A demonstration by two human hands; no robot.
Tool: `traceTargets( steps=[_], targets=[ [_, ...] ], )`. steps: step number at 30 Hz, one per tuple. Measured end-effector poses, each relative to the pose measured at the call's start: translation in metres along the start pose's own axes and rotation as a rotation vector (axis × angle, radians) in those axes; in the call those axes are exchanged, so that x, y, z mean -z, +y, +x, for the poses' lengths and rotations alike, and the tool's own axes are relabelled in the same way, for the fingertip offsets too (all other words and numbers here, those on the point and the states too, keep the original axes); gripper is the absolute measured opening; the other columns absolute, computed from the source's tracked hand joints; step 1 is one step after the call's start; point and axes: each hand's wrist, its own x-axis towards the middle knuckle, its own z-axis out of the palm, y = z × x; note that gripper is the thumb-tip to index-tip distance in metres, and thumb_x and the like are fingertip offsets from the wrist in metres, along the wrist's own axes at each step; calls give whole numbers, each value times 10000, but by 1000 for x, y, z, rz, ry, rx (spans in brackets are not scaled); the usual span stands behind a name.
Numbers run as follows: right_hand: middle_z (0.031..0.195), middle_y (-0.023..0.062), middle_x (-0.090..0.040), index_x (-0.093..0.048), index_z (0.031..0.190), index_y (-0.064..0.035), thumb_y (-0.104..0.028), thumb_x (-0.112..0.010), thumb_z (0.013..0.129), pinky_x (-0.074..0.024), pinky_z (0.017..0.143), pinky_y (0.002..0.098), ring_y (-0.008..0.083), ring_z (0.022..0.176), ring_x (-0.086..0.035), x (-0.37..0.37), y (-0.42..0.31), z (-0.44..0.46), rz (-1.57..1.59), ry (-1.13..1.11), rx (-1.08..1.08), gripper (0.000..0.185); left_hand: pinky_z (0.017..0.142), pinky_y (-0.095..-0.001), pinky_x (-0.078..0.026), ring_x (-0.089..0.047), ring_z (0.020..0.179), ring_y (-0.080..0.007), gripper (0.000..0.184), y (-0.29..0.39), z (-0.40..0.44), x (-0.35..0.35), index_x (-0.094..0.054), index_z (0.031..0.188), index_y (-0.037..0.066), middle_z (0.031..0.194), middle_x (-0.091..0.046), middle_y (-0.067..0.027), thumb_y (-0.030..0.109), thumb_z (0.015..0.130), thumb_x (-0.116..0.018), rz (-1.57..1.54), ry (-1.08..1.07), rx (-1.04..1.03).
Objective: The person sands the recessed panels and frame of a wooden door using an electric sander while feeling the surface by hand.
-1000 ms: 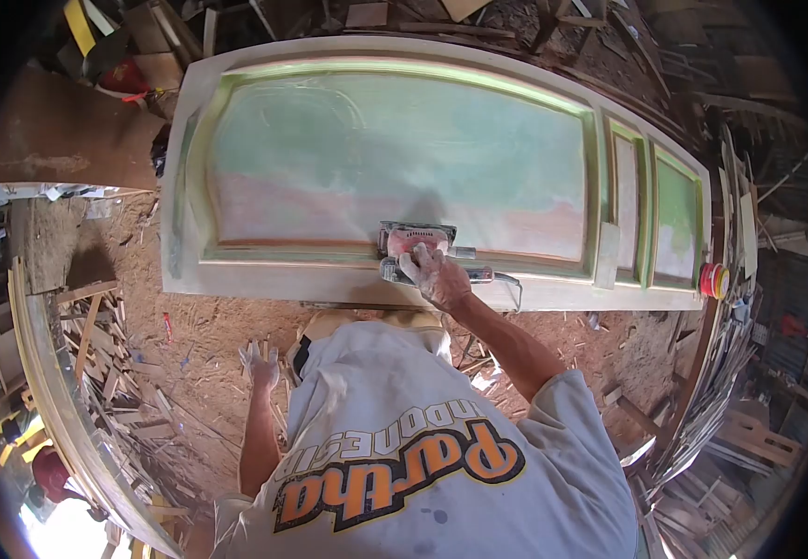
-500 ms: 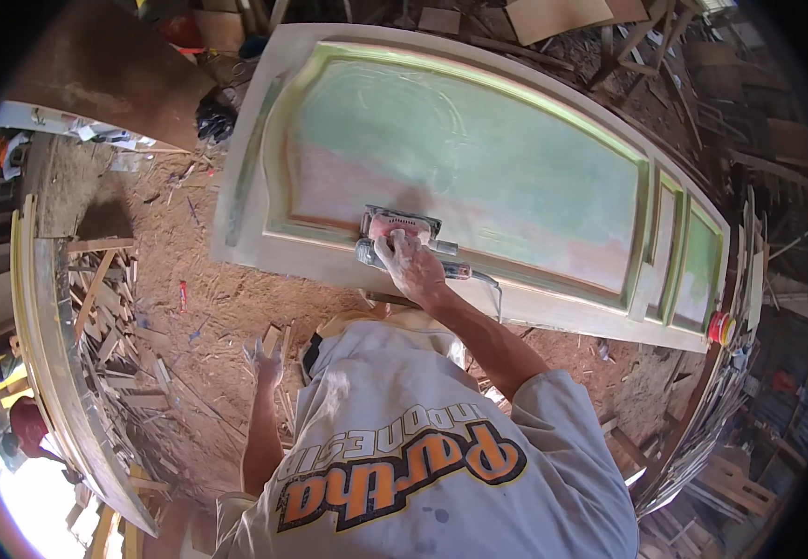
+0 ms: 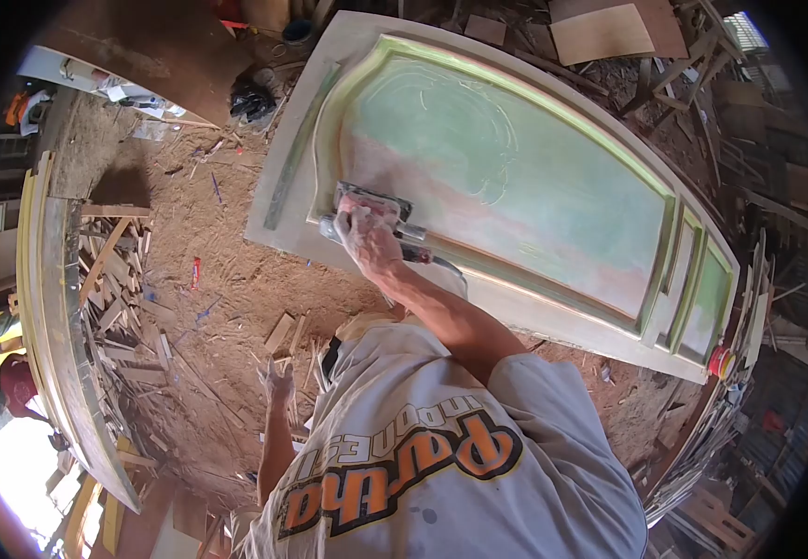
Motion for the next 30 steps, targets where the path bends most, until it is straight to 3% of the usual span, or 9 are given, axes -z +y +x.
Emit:
traceTargets(
  steps=[2,7,9,12,14,17,19,20,30],
  targets=[
    [1233,198,-663,-613,1461,-45,-214,-730,980,-609,734,518,290,889,-741,5,0,10,65,42,-17,523,1403,-576,-190,-173,1704,-577,989,0,-8,0,-406,1752,34,1794,-162,-472,597,1022,-765,10,-15,-15],
    [1263,221,-669,-592,1491,-76,-191,-710,993,-606,757,498,290,876,-742,11,2,8,100,-39,-41,525,1402,-583,-191,-180,1701,-581,966,5,-13,6,-405,1745,12,1778,-195,-485,566,1037,-758,-18,-32,22],
    [1253,192,-664,-622,1459,-123,-213,-676,1030,-566,767,451,262,967,-742,28,16,-4,54,-151,-23,441,1402,-582,-194,-181,1699,-584,972,9,-5,7,-403,1743,3,1778,-190,-486,568,1037,-757,7,-45,8],
    [1231,176,-667,-618,1458,-135,-215,-675,1032,-555,791,543,276,933,-753,33,41,-36,-6,-16,-27,437,1404,-574,-197,-178,1700,-584,987,-3,24,-4,-397,1742,-13,1784,-174,-484,579,1037,-753,3,-41,-58],
    [1250,197,-665,-580,1504,-112,-209,-669,1036,-552,821,538,290,920,-749,12,62,-75,40,-50,-40,487,1413,-559,-160,-134,1721,-556,1015,-16,48,-37,-370,1756,-10,1807,-137,-461,600,1037,-747,-155,-42,-91],
    [1234,201,-653,-541,1549,-76,-197,-661,1034,-575,883,537,306,937,-747,30,103,-120,57,-156,-39,542,1419,-546,-107,-100,1735,-529,1017,45,45,-35,-354,1764,-7,1824,-116,-439,598,1044,-742,-64,-34,-139],
    [1217,184,-644,-539,1551,-72,-191,-670,1021,-611,871,486,294,946,-748,29,125,-149,110,-162,-50,560,1421,-530,-70,-78,1742,-512,997,72,51,-39,-349,1764,-15,1834,-93,-427,570,1056,-737,-51,-53,-169],
    [1241,191,-640,-543,1554,-84,-191,-683,1010,-644,822,401,294,964,-747,33,141,-167,71,-156,-16,572,1421,-523,-74,-78,1744,-507,983,96,48,-35,-350,1763,-20,1836,-82,-427,553,1062,-735,-15,-62,-213],
    [1365,201,-621,-533,1463,-147,-177,-675,1017,-697,751,467,395,1119,-738,35,261,-327,312,-248,-223,469,1421,-547,-115,-96,1741,-515,923,229,-13,-73,-375,1746,-39,1827,-149,-423,509,1084,-711,108,-24,-337]
  ],
)
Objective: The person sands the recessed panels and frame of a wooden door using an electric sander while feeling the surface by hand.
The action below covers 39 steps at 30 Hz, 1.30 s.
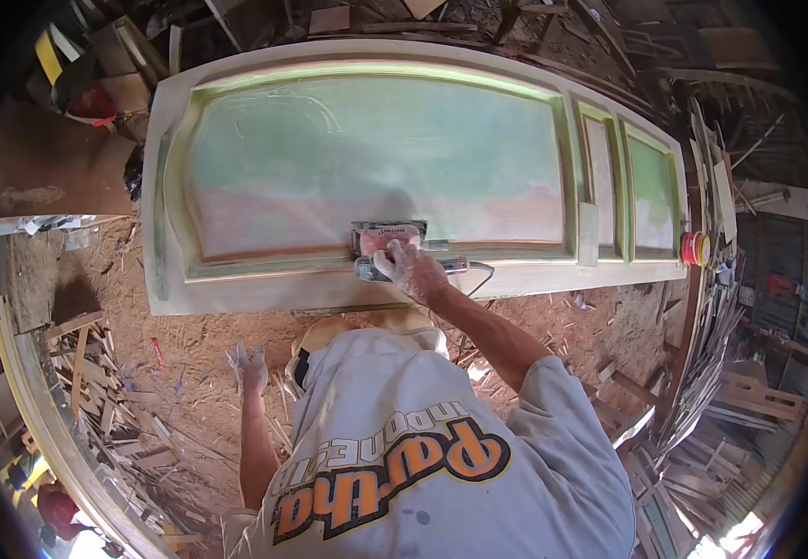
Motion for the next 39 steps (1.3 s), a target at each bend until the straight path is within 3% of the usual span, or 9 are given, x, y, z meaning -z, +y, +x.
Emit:
traceTargets(
  steps=[6,15,20,22,24,27,30,33,39],
  targets=[
    [1326,197,-649,-523,1447,-171,-137,-671,994,-704,648,442,414,1067,-749,14,89,-76,-65,-32,-3,477,1421,-552,-74,-49,1748,-508,929,45,-33,-23,-346,1759,-39,1836,-117,-417,493,1088,-705,-4,-79,-12],
    [1423,247,-679,-575,1448,-179,-99,-688,955,-700,743,504,463,1105,-743,19,226,-198,-126,-7,-40,512,1422,-539,-67,-39,1746,-518,955,75,-51,-72,-335,1767,-26,1836,-67,-430,467,1066,-757,44,-82,32],
    [1448,201,-654,-604,1416,-158,-107,-817,850,-690,835,512,443,1157,-720,30,286,-248,-135,-55,-96,607,1422,-534,-100,-77,1739,-533,937,122,-74,-71,-362,1754,-31,1823,-75,-450,421,1051,-788,52,-58,35],
    [1439,164,-618,-583,1427,-164,-127,-915,750,-678,900,506,422,1172,-711,30,306,-264,-151,-61,-92,755,1420,-546,-141,-150,1733,-510,891,120,-74,-80,-377,1757,-2,1810,-214,-424,479,1085,-709,148,-49,-3],
    [1418,156,-617,-567,1439,-168,-111,-939,712,-676,905,507,414,1176,-712,34,323,-272,-110,-82,-97,819,1419,-546,-145,-155,1731,-513,880,107,-66,-89,-381,1759,10,1808,-209,-430,474,1087,-711,147,-30,-35],
    [1377,141,-614,-532,1465,-174,-68,-987,655,-674,913,499,412,1156,-721,58,335,-266,-67,-102,-77,935,1416,-550,-152,-161,1727,-523,868,125,-81,-81,-387,1760,24,1802,-200,-444,469,1090,-714,151,-13,-51],
    [1316,163,-647,-547,1449,-157,-164,-965,806,-669,940,506,442,1145,-734,76,350,-237,127,-160,-154,767,1414,-555,-143,-148,1726,-530,893,136,-92,-74,-390,1753,5,1806,-163,-452,447,1068,-754,117,-4,-30],
    [1261,186,-672,-567,1431,-141,-224,-938,848,-653,952,521,457,1114,-744,74,351,-200,188,-139,-221,696,1414,-555,-126,-137,1729,-524,923,136,-98,-70,-390,1749,-12,1817,-132,-446,427,1043,-793,64,10,-26],
    [1238,210,-679,-549,1424,-118,-217,-919,814,-609,892,560,496,1083,-735,83,288,-111,238,-212,-70,721,1414,-568,-97,-125,1733,-515,948,79,-86,-89,-387,1759,8,1820,-137,-439,478,1038,-785,-28,28,8]
  ],
)
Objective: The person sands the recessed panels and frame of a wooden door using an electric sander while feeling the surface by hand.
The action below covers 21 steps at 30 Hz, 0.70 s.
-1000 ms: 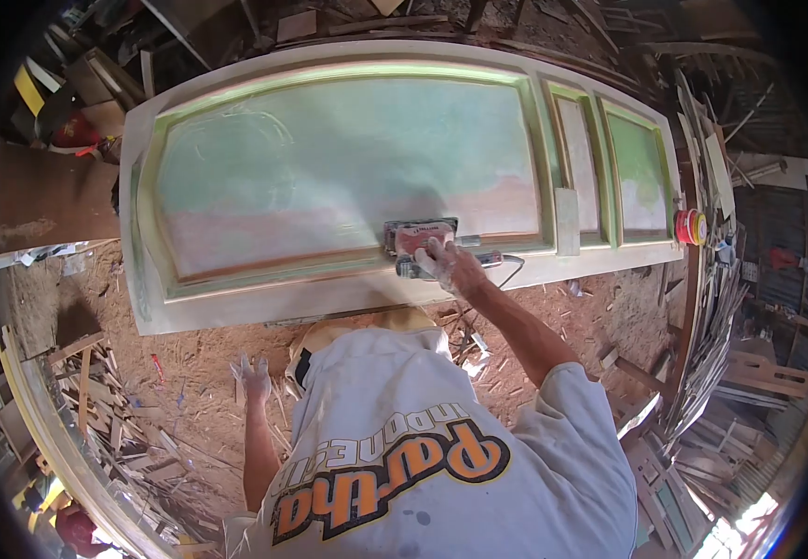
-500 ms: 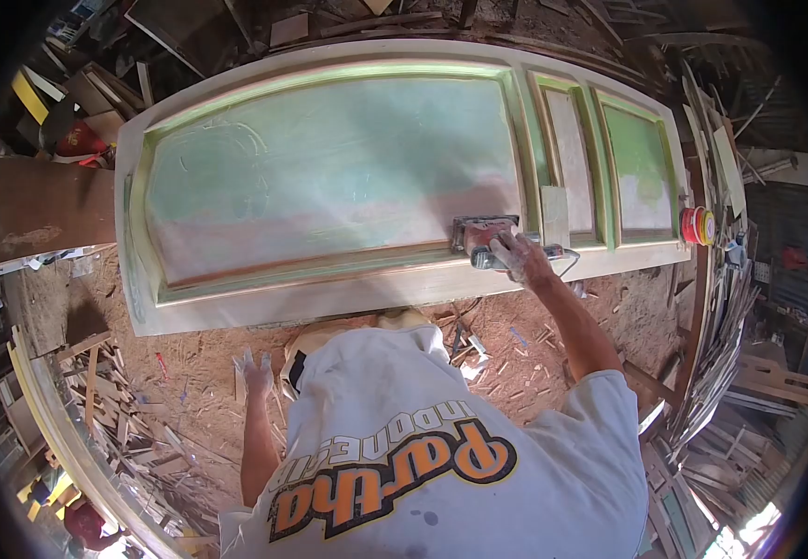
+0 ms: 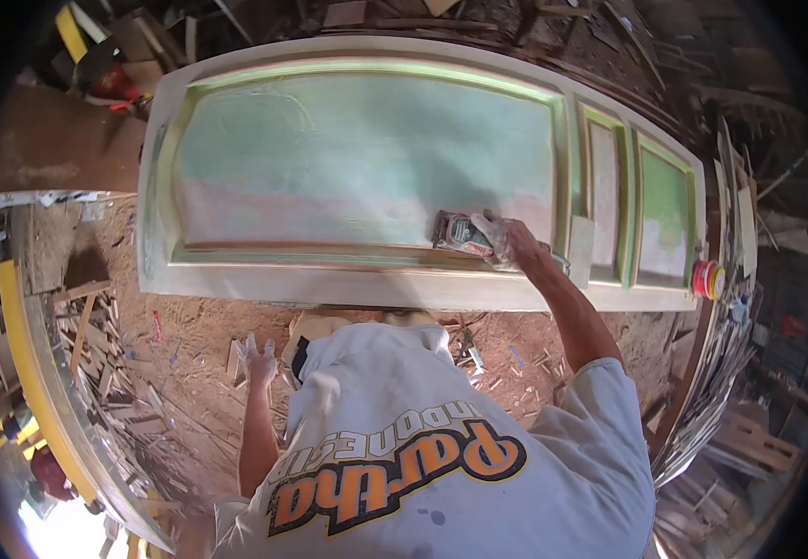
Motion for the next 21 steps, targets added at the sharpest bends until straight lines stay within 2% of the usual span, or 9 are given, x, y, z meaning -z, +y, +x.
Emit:
traceTargets(
  steps=[3,6,7,8,12,15,18,19,21],
  targets=[
    [1242,218,-672,-523,1412,-132,-258,-909,845,-602,843,558,503,1039,-725,-18,-43,45,-12,-12,75,697,1413,-575,-93,-120,1735,-513,957,-37,11,-16,-392,1760,19,1824,-135,-433,516,1036,-772,-50,12,9],
    [1257,222,-668,-521,1407,-131,-258,-907,851,-607,823,562,494,1039,-731,-45,-92,91,-13,7,71,689,1409,-585,-113,-130,1730,-525,960,-31,4,-2,-399,1763,42,1832,-130,-421,537,1029,-770,-41,14,90],
    [1311,245,-666,-516,1361,-134,-253,-908,861,-635,810,613,520,982,-760,-39,-118,102,-8,-6,79,646,1406,-594,-124,-135,1727,-531,963,-39,9,0,-401,1763,47,1831,-133,-421,536,1023,-776,-33,-11,100],
    [1311,245,-666,-516,1361,-134,-253,-908,861,-635,810,613,520,982,-760,-37,-143,117,-17,-16,93,646,1403,-603,-135,-140,1723,-538,967,-48,11,2,-403,1763,51,1830,-136,-421,534,1017,-782,-25,-37,112],
    [1391,271,-649,-487,1520,-68,-198,-906,817,-651,857,571,490,1060,-765,-47,-225,183,-108,-78,145,829,1401,-605,-154,-152,1716,-554,957,-74,30,23,-418,1755,54,1824,-149,-426,520,1008,-794,-59,0,172],
    [1433,318,-628,-431,1625,-47,-241,-894,866,-644,880,597,503,1090,-768,-62,-285,233,-167,-100,119,910,1404,-568,-190,-173,1707,-562,938,-100,47,44,-386,1767,55,1805,-174,-446,510,1036,-758,-25,17,181],
    [1429,331,-626,-428,1629,-53,-281,-876,908,-639,896,609,530,1096,-761,-80,-335,276,-197,-4,164,879,1399,-573,-209,-177,1706,-560,939,-113,62,75,-376,1772,62,1804,-173,-448,508,1041,-760,-68,29,194],
    [1429,331,-626,-428,1629,-53,-281,-876,908,-639,896,609,530,1096,-761,-76,-358,290,-204,-14,182,879,1397,-603,-211,-179,1705,-567,909,-119,66,83,-410,1760,85,1833,-140,-410,446,1025,-804,-133,51,214],
    [1405,348,-632,-402,1669,-75,-331,-840,952,-644,880,613,556,1061,-761,-66,-401,320,-141,-81,110,878,1397,-601,-213,-179,1706,-565,904,-136,78,94,-414,1760,93,1835,-136,-406,439,1024,-808,-126,67,220]
  ],
)
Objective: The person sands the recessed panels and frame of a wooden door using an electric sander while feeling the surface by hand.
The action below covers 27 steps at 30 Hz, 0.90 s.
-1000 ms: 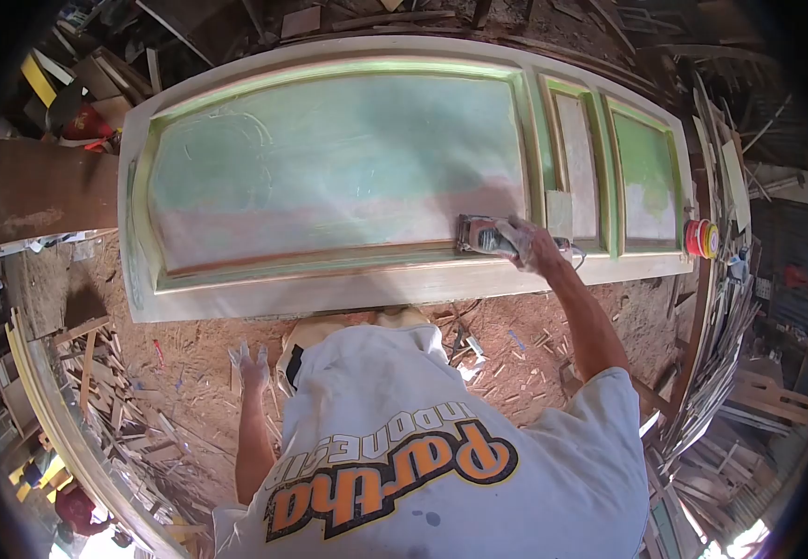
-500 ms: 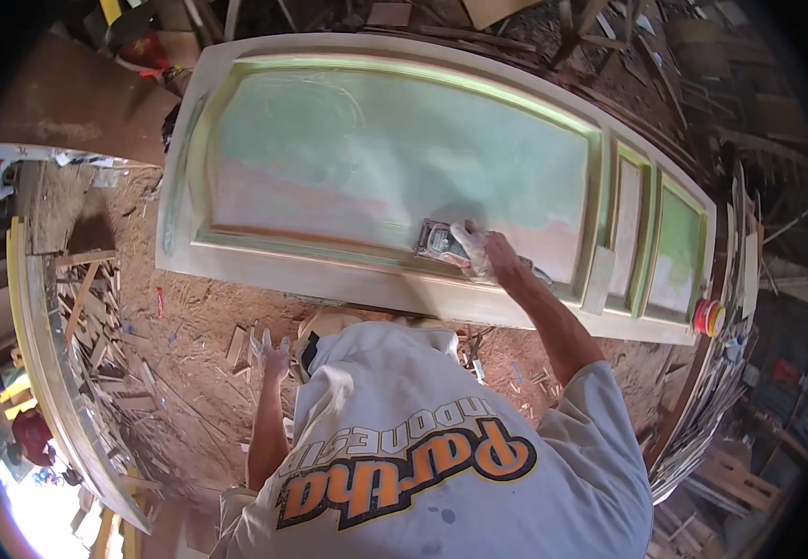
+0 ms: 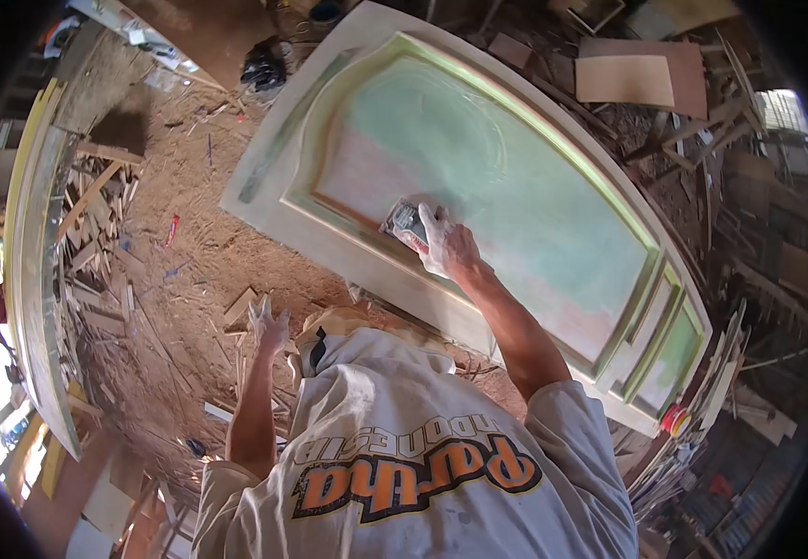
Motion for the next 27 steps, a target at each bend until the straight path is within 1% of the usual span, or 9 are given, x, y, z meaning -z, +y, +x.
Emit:
traceTargets(
  steps=[4,7,11,17,18,21,23,25,27],
  targets=[
    [1378,355,-635,-305,1764,-151,-388,-806,979,-657,831,615,561,973,-768,0,-57,60,18,84,73,961,1391,-602,-236,-195,1701,-568,886,-32,23,19,-431,1754,111,1836,-137,-403,431,1022,-815,-8,47,0],
    [1377,350,-637,-310,1773,-176,-392,-813,973,-654,829,620,555,973,-769,5,-93,92,9,36,117,970,1388,-602,-247,-217,1683,-595,887,-42,23,32,-441,1745,96,1829,-144,-414,431,1017,-820,-42,66,41],
    [1365,346,-654,-349,1763,-175,-400,-805,975,-642,902,626,552,998,-768,5,-135,128,4,10,146,938,1388,-601,-246,-222,1677,-605,893,-41,9,60,-448,1732,59,1821,-143,-429,434,1013,-822,-156,39,105],
    [1336,342,-679,-377,1749,-165,-430,-783,1001,-632,956,608,545,1094,-758,-3,-137,189,-27,219,113,892,1388,-604,-244,-221,1681,-593,893,-101,-3,25,-450,1724,35,1800,-196,-444,457,1021,-806,-161,82,87],
    [1334,332,-685,-403,1733,-147,-457,-761,1014,-632,967,599,535,1119,-756,7,-139,197,-36,192,51,861,1389,-603,-241,-220,1681,-592,889,-107,-7,24,-457,1721,36,1792,-214,-448,468,1024,-800,-164,71,99],
    [1339,330,-686,-424,1717,-132,-473,-751,1019,-631,971,599,535,1113,-756,14,-126,209,-9,228,76,843,1389,-605,-239,-217,1681,-592,869,-129,-17,16,-475,1712,38,1789,-225,-448,482,1032,-786,-192,60,100],
    [1339,330,-685,-432,1712,-125,-457,-772,1003,-630,974,599,536,1114,-755,10,-128,201,-26,197,47,853,1388,-612,-231,-213,1683,-591,862,-134,-23,12,-491,1703,29,1787,-223,-452,494,1035,-775,-213,63,101],
    [1332,335,-683,-446,1706,-138,-442,-793,987,-630,967,603,539,1106,-753,3,-135,178,-31,163,156,855,1390,-617,-216,-207,1684,-595,874,-129,-30,11,-490,1703,17,1783,-216,-464,497,1031,-774,-184,14,188],
    [1441,398,-645,-439,1714,-173,-431,-793,983,-622,979,627,573,1148,-739,11,-153,150,-5,-21,121,853,1392,-617,-209,-204,1684,-598,882,-128,-25,5,-491,1701,11,1782,-211,-468,503,1026,-776,-174,-16,196]
  ],
)
